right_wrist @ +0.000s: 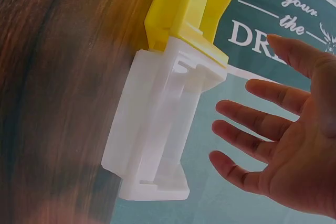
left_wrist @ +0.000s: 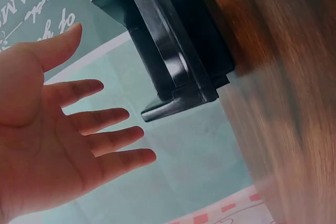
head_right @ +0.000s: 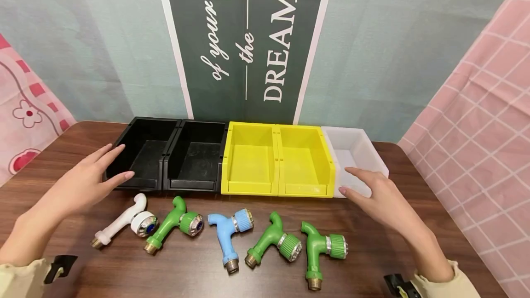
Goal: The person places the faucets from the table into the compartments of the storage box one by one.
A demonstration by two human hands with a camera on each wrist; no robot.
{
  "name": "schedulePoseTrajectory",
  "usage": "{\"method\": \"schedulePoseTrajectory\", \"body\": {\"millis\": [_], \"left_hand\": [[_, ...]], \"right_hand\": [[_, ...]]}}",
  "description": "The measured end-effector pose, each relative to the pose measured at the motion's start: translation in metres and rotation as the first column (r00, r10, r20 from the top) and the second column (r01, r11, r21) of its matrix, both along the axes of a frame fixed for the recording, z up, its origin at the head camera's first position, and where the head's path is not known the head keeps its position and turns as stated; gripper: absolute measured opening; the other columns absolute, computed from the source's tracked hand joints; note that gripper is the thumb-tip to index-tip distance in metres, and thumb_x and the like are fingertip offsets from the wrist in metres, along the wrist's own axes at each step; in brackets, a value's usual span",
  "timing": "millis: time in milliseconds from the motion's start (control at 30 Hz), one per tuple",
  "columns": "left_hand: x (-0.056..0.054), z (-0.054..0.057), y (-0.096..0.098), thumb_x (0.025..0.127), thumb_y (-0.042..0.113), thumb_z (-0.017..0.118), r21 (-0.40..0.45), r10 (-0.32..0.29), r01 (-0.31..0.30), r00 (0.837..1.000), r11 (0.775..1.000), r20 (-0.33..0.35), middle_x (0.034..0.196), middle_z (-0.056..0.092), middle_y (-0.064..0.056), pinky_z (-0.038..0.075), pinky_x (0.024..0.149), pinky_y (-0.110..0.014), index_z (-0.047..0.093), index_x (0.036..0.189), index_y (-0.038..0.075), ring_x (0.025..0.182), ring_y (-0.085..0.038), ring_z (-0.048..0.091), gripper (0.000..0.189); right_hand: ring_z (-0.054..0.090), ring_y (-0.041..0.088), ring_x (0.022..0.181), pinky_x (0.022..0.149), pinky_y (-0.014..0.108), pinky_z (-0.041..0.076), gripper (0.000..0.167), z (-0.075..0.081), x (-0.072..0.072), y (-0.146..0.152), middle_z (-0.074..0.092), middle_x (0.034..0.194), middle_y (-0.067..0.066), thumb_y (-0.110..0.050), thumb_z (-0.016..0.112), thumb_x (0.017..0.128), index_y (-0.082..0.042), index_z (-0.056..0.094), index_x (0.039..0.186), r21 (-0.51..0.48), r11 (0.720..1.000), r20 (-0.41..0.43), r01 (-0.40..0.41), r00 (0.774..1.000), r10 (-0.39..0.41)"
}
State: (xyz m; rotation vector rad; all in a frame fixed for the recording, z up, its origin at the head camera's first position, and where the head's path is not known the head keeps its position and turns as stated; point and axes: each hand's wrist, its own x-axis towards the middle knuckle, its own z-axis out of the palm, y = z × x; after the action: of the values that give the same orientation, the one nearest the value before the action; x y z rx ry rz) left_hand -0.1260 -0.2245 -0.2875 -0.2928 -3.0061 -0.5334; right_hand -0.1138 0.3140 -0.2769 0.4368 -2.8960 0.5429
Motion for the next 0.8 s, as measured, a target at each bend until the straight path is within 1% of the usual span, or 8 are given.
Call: {"method": "schedulePoseTrajectory", "body": {"millis": [100,167,300,400,500,633,800], "left_hand": [[-0.001,-0.001,-0.004,0.090,0.043,0.054,0.000,-0.002,0.002,1.000,1.000,-0.003,0.137,0.021,-0.038,0.024,0.093,-0.066,0.026,0.140,-0.004,0.122,-0.053,0.023,0.074],[-0.002,-0.001,-0.006,0.090,0.043,0.054,0.001,-0.001,0.001,1.000,1.000,-0.004,0.136,0.022,-0.038,0.025,0.092,-0.067,0.026,0.140,-0.005,0.120,-0.054,0.025,0.075],[-0.002,-0.001,-0.011,0.090,0.042,0.054,0.010,0.002,-0.001,1.000,1.000,-0.030,0.132,0.028,-0.038,0.027,0.091,-0.066,0.026,0.138,-0.007,0.117,-0.054,0.029,0.074],[-0.004,-0.002,-0.017,0.091,0.042,0.052,0.025,0.013,-0.012,1.000,1.000,-0.022,0.129,0.032,-0.038,0.027,0.090,-0.066,0.025,0.139,-0.008,0.115,-0.054,0.031,0.074],[-0.005,-0.001,-0.021,0.092,0.043,0.050,0.040,0.025,-0.025,1.000,0.999,0.013,0.128,0.033,-0.039,0.027,0.090,-0.066,0.023,0.139,-0.007,0.114,-0.055,0.031,0.074],[-0.008,0.000,-0.026,0.093,0.041,0.048,0.065,0.026,-0.029,0.999,0.997,0.047,0.127,0.036,-0.039,0.029,0.089,-0.065,0.023,0.139,-0.008,0.113,-0.055,0.034,0.072],[-0.010,0.001,-0.029,0.095,0.037,0.048,0.113,0.034,-0.039,0.998,0.993,0.048,0.122,0.043,-0.036,0.034,0.085,-0.063,0.028,0.137,-0.009,0.109,-0.050,0.042,0.066]], "right_hand": [[0.054,0.040,0.099,0.071,0.053,0.046,0.046,-0.002,0.000,0.000,0.058,0.117,0.018,-0.029,0.066,0.085,-0.003,0.056,0.121,-0.001,1.000,-0.014,-0.010,1.000,0.010],[0.055,0.036,0.096,0.069,0.048,0.047,0.043,-0.004,0.000,0.000,0.060,0.113,0.015,-0.028,0.066,0.085,-0.003,0.057,0.119,0.006,1.000,-0.032,-0.022,0.999,0.022],[0.056,0.021,0.090,0.066,0.034,0.049,0.038,-0.006,-0.001,0.001,0.064,0.104,0.009,-0.026,0.067,0.084,-0.005,0.060,0.115,0.019,0.999,-0.068,-0.039,0.997,0.040],[0.055,0.009,0.080,0.062,0.027,0.049,0.033,-0.007,-0.001,0.001,0.065,0.093,0.004,-0.023,0.067,0.084,-0.006,0.062,0.112,0.006,0.999,-0.072,-0.042,0.996,0.042],[0.054,0.001,0.072,0.059,0.023,0.049,0.030,-0.008,-0.001,0.002,0.064,0.085,0.000,-0.022,0.067,0.084,-0.007,0.063,0.110,-0.025,0.999,-0.047,-0.039,0.998,0.038],[0.055,0.000,0.069,0.058,0.021,0.049,0.029,-0.008,0.000,0.004,0.063,0.081,-0.003,-0.021,0.067,0.084,-0.007,0.062,0.109,-0.053,0.998,-0.017,-0.034,0.999,0.033],[0.055,0.000,0.070,0.057,0.020,0.049,0.026,-0.010,0.001,0.004,0.062,0.080,-0.005,-0.018,0.067,0.084,-0.007,0.063,0.107,-0.066,0.997,-0.018,-0.042,0.999,0.041]]}}
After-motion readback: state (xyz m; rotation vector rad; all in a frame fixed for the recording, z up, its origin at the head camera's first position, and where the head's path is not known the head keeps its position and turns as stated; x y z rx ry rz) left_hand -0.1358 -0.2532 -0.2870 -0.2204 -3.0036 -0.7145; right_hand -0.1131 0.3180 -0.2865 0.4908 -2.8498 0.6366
